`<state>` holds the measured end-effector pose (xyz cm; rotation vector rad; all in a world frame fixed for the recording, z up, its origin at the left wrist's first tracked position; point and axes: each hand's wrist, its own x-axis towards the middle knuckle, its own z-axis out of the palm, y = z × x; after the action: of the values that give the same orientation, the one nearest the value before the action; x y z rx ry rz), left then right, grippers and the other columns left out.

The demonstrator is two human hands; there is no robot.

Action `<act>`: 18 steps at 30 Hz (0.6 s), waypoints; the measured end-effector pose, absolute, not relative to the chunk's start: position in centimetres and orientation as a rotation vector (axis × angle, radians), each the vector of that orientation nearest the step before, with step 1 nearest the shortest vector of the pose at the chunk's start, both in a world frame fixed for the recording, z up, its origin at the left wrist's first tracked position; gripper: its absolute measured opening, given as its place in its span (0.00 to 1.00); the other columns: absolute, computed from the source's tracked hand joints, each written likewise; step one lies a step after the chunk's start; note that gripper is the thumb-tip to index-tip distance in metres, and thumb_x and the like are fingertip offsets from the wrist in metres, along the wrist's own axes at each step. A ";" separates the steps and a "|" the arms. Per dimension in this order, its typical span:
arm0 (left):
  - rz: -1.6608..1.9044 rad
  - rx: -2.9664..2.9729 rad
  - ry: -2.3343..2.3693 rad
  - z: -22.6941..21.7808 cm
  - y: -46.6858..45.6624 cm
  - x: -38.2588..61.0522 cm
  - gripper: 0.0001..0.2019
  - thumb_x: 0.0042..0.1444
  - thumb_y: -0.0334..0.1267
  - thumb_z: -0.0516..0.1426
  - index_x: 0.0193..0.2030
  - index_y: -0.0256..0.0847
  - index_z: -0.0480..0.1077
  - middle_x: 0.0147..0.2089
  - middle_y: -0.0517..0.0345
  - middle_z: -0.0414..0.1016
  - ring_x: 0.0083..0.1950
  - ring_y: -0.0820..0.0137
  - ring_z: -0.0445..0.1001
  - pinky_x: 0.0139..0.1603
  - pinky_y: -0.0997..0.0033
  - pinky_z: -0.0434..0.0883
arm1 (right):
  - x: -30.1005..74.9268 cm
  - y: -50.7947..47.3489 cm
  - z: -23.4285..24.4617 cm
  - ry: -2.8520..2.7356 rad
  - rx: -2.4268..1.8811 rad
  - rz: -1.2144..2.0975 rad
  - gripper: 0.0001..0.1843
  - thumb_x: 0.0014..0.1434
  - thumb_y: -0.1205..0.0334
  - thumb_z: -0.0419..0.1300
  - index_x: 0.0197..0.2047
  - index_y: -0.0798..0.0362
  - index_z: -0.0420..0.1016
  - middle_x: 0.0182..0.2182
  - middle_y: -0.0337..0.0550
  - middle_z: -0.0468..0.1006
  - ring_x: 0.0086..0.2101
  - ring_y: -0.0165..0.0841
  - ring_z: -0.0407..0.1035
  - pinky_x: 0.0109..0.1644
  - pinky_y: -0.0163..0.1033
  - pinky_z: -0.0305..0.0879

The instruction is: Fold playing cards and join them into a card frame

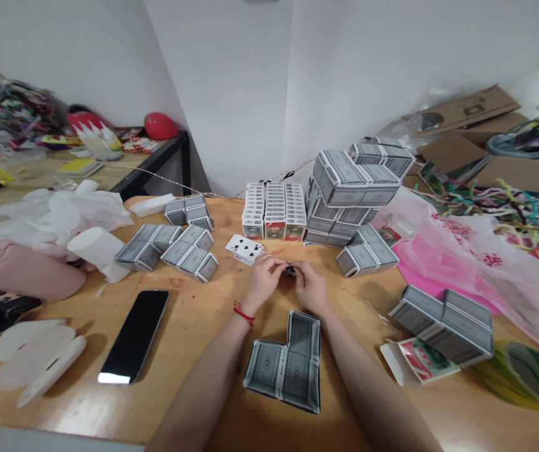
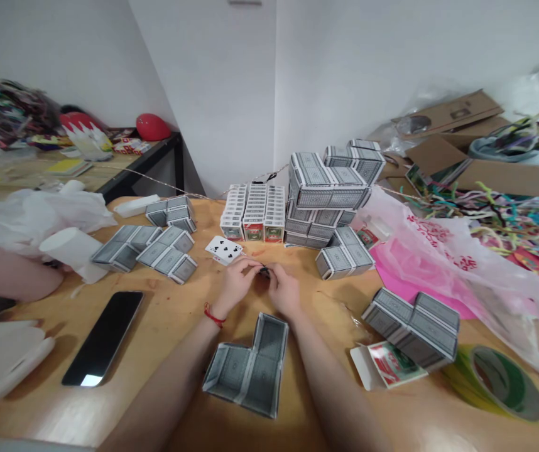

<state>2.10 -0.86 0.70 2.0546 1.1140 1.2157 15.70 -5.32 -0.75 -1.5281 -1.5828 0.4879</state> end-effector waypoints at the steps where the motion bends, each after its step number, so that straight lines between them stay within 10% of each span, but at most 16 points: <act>1: 1.214 2.077 1.128 0.7 -0.9 2.2 0.05 0.52 0.36 0.54 0.30 0.39 0.70 0.32 0.56 0.71 0.37 0.70 0.68 0.42 0.66 0.66 | 15.7 -5.3 -0.8 -1.584 -1.545 0.465 0.13 0.56 0.63 0.45 0.40 0.47 0.68 0.33 0.41 0.75 0.33 0.34 0.69 0.38 0.39 0.64; 18: 1.193 2.274 1.168 0.7 -1.8 2.5 0.10 0.52 0.24 0.47 0.35 0.40 0.66 0.36 0.55 0.68 0.41 0.68 0.66 0.44 0.63 0.65 | 15.4 -5.4 0.1 -1.472 -1.518 0.517 0.11 0.56 0.55 0.49 0.35 0.50 0.69 0.30 0.41 0.75 0.30 0.32 0.69 0.36 0.37 0.64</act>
<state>2.55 -1.81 0.72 2.2742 1.1684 1.1930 15.42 -5.40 0.09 -1.5180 -1.4722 0.5174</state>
